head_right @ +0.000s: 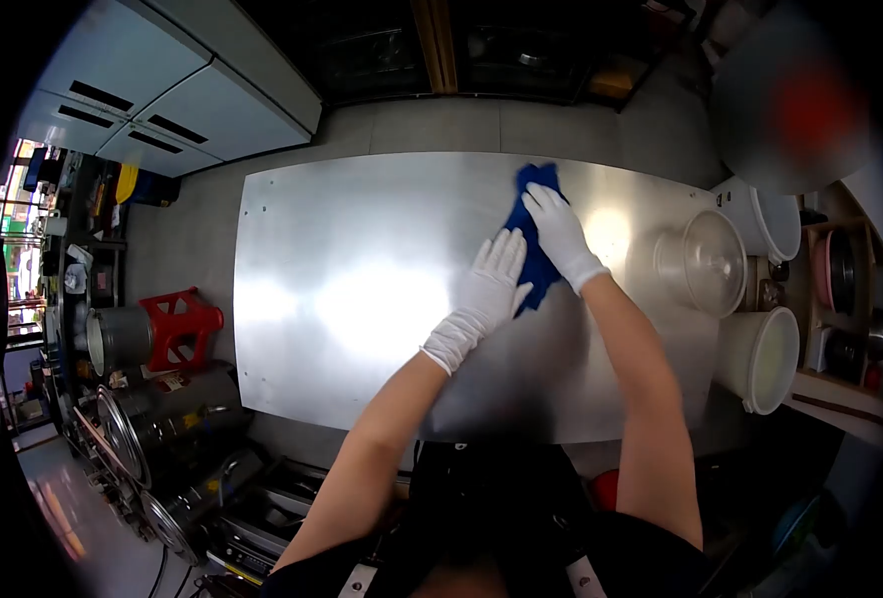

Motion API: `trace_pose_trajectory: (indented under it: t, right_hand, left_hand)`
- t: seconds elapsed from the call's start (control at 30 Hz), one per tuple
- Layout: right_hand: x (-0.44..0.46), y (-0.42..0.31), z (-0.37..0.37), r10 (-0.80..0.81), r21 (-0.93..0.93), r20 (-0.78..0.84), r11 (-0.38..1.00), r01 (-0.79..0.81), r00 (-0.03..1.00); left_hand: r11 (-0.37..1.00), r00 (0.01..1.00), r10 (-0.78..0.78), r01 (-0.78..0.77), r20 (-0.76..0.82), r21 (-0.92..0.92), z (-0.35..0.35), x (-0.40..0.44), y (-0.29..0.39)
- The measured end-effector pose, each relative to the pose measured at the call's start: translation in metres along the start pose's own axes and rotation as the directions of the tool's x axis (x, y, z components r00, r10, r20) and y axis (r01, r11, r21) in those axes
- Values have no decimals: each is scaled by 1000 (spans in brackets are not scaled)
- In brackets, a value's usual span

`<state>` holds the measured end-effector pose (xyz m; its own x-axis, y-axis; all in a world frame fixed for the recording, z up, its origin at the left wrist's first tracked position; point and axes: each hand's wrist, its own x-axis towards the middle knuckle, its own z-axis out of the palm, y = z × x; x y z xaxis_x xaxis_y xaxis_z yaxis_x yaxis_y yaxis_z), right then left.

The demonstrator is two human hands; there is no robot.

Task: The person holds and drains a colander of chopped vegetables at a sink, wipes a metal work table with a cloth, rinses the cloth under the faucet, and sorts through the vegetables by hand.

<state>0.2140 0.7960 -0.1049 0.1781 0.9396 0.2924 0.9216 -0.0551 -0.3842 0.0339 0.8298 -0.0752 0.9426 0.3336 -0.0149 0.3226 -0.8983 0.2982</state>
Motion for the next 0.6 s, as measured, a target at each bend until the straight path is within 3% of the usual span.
trace_pose_trajectory:
  t: [0.07, 0.13, 0.2, 0.27, 0.37, 0.4, 0.43, 0.5, 0.53, 0.57, 0.6]
  right_hand:
    - [-43, 7, -17, 49, -58, 0, 997, -49, 999]
    - [-77, 3, -36, 114, -46, 30, 993, -112, 993]
    - [-99, 4, -38, 133, -58, 54, 990, -129, 990]
    - [-95, -13, -51, 216, 38, 149, 974, -224, 965]
    - [-48, -57, -67, 117, 172, 212, 973, -155, 970]
    - [-32, -72, -65, 85, 204, 239, 969, -135, 967]
    - [-16, -85, -59, 27, 285, 191, 955, -82, 981]
    - [28, -121, -46, 4, 448, 188, 890, -89, 982]
    - [49, -132, -27, -35, 485, 171, 873, -53, 985]
    - [76, -152, -19, -84, 427, 140, 904, 16, 987]
    - [102, -166, 1, -85, 381, 156, 924, 20, 984]
  left_hand:
    - [996, 997, 77, -77, 2, -34, 6, -7, 28]
    - [987, 988, 122, -131, -97, -89, 26, -26, 49]
    - [990, 989, -3, -18, -148, -140, 27, -45, 64]
    - [970, 997, -55, 42, -48, -238, 16, -58, 57]
    - [936, 975, -107, 32, -195, -352, -24, -77, 12]
    - [905, 934, -172, 24, -313, -425, -20, -82, -13]
    - [916, 913, -188, 30, -362, -400, -60, -85, -34]
    - [921, 893, -266, 125, -362, -369, -91, -95, -88]
    - [884, 881, -297, 109, -368, -454, -111, -101, -111]
    - [909, 879, -289, 128, -378, -398, -132, -106, -135]
    - [889, 872, -271, 65, -407, -452, -140, -111, -168]
